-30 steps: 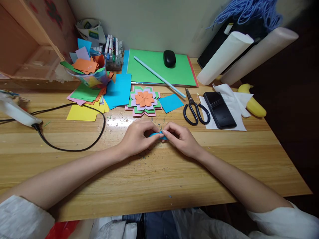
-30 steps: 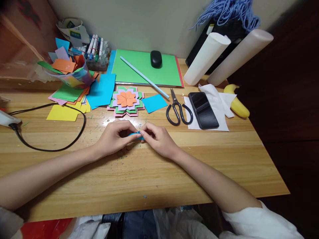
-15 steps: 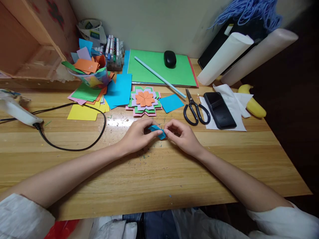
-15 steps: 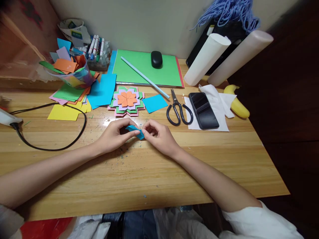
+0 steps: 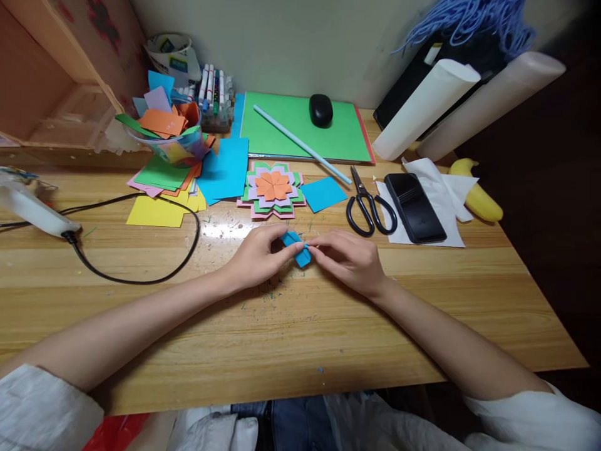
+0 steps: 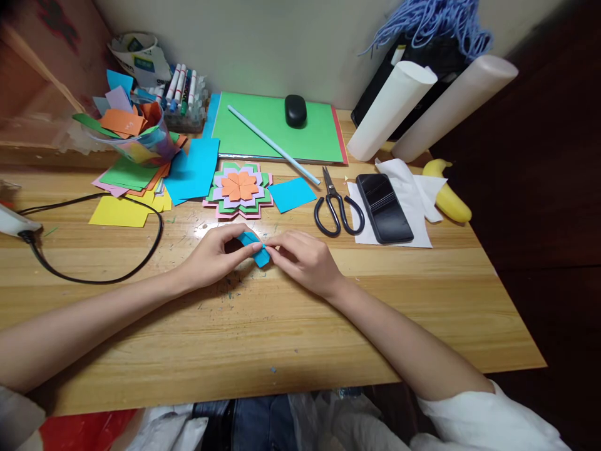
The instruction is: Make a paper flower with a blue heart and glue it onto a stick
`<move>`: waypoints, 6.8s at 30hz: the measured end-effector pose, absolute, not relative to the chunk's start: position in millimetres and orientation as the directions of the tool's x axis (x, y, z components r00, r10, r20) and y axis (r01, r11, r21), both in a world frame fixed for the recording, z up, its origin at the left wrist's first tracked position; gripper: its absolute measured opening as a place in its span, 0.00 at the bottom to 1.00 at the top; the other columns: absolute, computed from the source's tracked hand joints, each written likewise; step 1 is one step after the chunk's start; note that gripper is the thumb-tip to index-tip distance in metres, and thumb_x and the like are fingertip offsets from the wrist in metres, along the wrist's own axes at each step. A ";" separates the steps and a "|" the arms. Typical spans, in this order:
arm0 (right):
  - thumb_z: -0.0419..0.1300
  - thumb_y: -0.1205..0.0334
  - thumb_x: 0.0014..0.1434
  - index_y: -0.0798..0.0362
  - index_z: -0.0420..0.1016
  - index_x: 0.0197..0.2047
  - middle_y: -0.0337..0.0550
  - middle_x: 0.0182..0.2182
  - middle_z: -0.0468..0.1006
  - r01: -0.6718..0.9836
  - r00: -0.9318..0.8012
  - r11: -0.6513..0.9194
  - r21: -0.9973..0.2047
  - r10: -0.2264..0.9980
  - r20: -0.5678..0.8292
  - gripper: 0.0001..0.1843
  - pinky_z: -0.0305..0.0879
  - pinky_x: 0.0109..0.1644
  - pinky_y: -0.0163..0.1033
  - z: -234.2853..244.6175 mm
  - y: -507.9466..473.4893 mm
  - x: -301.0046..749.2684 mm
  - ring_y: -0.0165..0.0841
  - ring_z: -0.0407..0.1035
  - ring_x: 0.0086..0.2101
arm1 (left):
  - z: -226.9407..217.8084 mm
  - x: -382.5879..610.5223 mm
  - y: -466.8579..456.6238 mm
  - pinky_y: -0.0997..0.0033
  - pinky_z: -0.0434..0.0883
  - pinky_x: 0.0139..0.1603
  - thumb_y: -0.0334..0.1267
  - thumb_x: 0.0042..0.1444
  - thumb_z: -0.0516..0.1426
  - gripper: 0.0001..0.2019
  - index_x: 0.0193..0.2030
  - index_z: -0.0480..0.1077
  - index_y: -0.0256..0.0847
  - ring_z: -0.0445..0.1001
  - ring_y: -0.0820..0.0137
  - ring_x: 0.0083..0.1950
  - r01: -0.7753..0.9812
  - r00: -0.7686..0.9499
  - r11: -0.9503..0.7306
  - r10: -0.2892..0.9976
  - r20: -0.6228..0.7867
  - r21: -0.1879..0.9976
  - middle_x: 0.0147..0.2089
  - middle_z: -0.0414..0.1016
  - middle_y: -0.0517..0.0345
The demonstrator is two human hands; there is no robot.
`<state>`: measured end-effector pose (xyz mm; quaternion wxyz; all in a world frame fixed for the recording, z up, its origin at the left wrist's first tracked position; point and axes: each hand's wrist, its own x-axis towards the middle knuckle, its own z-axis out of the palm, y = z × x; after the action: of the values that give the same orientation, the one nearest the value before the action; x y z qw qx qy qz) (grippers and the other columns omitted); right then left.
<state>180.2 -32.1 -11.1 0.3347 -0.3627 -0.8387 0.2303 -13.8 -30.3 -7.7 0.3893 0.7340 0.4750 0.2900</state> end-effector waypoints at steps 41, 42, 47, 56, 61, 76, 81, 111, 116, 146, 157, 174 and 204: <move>0.61 0.60 0.52 0.55 0.72 0.29 0.40 0.26 0.74 0.214 -0.343 0.019 -0.977 0.938 -0.057 0.06 0.69 0.31 0.35 -14.6 -32.5 171.5 0.30 0.69 0.27 | -9.3 -15.0 -31.4 0.75 0.60 0.27 0.42 0.54 0.55 0.12 0.30 0.75 0.36 0.67 0.74 0.28 0.386 0.410 -0.172 0.912 -0.002 0.907 0.27 0.74 0.57; 0.61 0.60 0.52 0.55 0.72 0.30 0.41 0.26 0.74 0.208 -0.345 0.016 -0.978 0.937 -0.058 0.06 0.69 0.32 0.35 -14.5 -32.7 171.5 0.30 0.70 0.27 | -9.7 -15.1 -31.4 0.75 0.61 0.27 0.43 0.54 0.55 0.13 0.30 0.76 0.37 0.67 0.74 0.28 0.382 0.409 -0.161 0.913 -0.010 0.910 0.27 0.74 0.57; 0.61 0.59 0.52 0.55 0.72 0.30 0.41 0.26 0.75 0.178 -0.338 0.013 -0.984 0.940 -0.049 0.07 0.70 0.33 0.35 -14.7 -33.1 171.4 0.29 0.70 0.27 | -10.5 -15.5 -31.4 0.76 0.60 0.27 0.45 0.54 0.54 0.14 0.32 0.76 0.38 0.66 0.74 0.28 0.396 0.395 -0.151 0.918 -0.020 0.906 0.28 0.74 0.57; 0.60 0.63 0.52 0.54 0.70 0.28 0.39 0.26 0.73 0.227 -0.324 0.063 -0.972 0.946 -0.015 0.04 0.67 0.33 0.34 -12.3 -31.8 171.6 0.29 0.69 0.28 | -6.6 -14.9 -31.3 0.74 0.64 0.30 0.44 0.55 0.54 0.13 0.33 0.74 0.36 0.69 0.73 0.31 0.396 0.369 -0.131 0.929 -0.027 0.909 0.30 0.75 0.56; 0.59 0.65 0.51 0.54 0.69 0.28 0.39 0.26 0.72 0.244 -0.291 0.065 -0.968 0.957 -0.009 0.03 0.66 0.33 0.33 -11.9 -29.5 172.8 0.28 0.68 0.28 | -9.0 -14.1 -31.2 0.72 0.69 0.37 0.39 0.53 0.56 0.10 0.37 0.74 0.35 0.73 0.70 0.36 0.240 0.303 -0.013 0.951 -0.062 0.971 0.36 0.77 0.52; 0.58 0.61 0.54 0.54 0.72 0.34 0.43 0.30 0.74 0.319 -0.362 0.113 -0.941 0.932 -0.011 0.06 0.64 0.36 0.37 -15.3 -31.2 172.4 0.32 0.68 0.32 | -15.6 -13.9 -32.7 0.74 0.69 0.31 0.41 0.52 0.57 0.10 0.34 0.75 0.37 0.73 0.72 0.32 0.283 0.305 -0.060 0.952 -0.030 0.957 0.33 0.78 0.54; 0.58 0.61 0.55 0.54 0.71 0.33 0.42 0.30 0.73 0.286 -0.414 0.110 -0.952 0.910 -0.020 0.05 0.63 0.35 0.36 -12.4 -30.2 174.0 0.31 0.67 0.32 | -13.2 -14.8 -32.1 0.76 0.67 0.30 0.42 0.52 0.56 0.11 0.33 0.74 0.36 0.71 0.74 0.30 0.297 0.331 -0.055 0.942 -0.049 0.953 0.31 0.77 0.55; 0.55 0.65 0.54 0.53 0.64 0.28 0.35 0.24 0.62 0.296 -0.586 0.128 -0.946 0.807 -0.074 0.04 0.55 0.29 0.33 -5.3 -32.3 171.8 0.27 0.57 0.26 | -3.2 -15.1 -34.7 0.78 0.54 0.23 0.35 0.51 0.53 0.06 0.27 0.67 0.36 0.56 0.78 0.23 0.358 0.556 -0.156 0.828 -0.076 0.921 0.21 0.60 0.66; 0.55 0.59 0.56 0.53 0.63 0.29 0.36 0.25 0.63 0.248 -0.590 0.085 -0.965 0.804 -0.081 0.08 0.56 0.30 0.33 -6.4 -33.2 168.4 0.28 0.58 0.27 | -2.0 -15.4 -35.8 0.76 0.54 0.26 0.36 0.52 0.51 0.07 0.27 0.66 0.38 0.57 0.77 0.25 0.433 0.616 -0.320 0.788 -0.017 0.843 0.23 0.61 0.65; 0.59 0.56 0.54 0.55 0.69 0.33 0.38 0.29 0.70 0.123 -0.666 -0.197 -0.973 0.711 -0.228 0.10 0.63 0.37 0.34 -1.7 -16.6 179.6 0.27 0.66 0.31 | 0.3 -19.9 -33.7 0.76 0.59 0.29 0.42 0.55 0.51 0.12 0.28 0.70 0.37 0.64 0.75 0.28 0.333 0.553 -0.183 0.832 -0.035 0.925 0.27 0.69 0.61; 0.60 0.59 0.53 0.56 0.69 0.33 0.36 0.28 0.69 0.173 -0.692 -0.143 -0.975 0.686 -0.223 0.09 0.60 0.37 0.33 -1.7 -16.4 179.9 0.26 0.64 0.30 | 2.2 -18.4 -34.2 0.75 0.59 0.31 0.42 0.56 0.51 0.14 0.29 0.71 0.35 0.65 0.74 0.30 0.394 0.597 -0.252 0.802 -0.037 0.884 0.27 0.70 0.60; 0.60 0.58 0.54 0.56 0.69 0.33 0.37 0.27 0.70 0.128 -0.636 -0.203 -0.971 0.735 -0.237 0.09 0.62 0.35 0.33 -3.4 -18.1 180.1 0.26 0.65 0.28 | -3.5 -18.7 -33.0 0.75 0.60 0.30 0.43 0.55 0.53 0.12 0.30 0.70 0.37 0.65 0.73 0.30 0.381 0.479 -0.200 0.878 -0.007 0.902 0.29 0.71 0.59; 0.62 0.57 0.52 0.55 0.68 0.31 0.36 0.26 0.70 0.166 -0.603 -0.112 -0.980 0.775 -0.190 0.10 0.62 0.32 0.33 -8.5 -21.4 178.2 0.26 0.65 0.27 | -3.3 -17.8 -33.6 0.75 0.59 0.29 0.44 0.55 0.53 0.12 0.30 0.71 0.37 0.64 0.74 0.29 0.399 0.498 -0.229 0.867 0.000 0.888 0.28 0.70 0.60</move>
<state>178.2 -21.4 -8.5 0.2369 -0.3774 -0.6229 0.6429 -17.8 -33.6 -3.3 0.4499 0.7393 0.4281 0.2602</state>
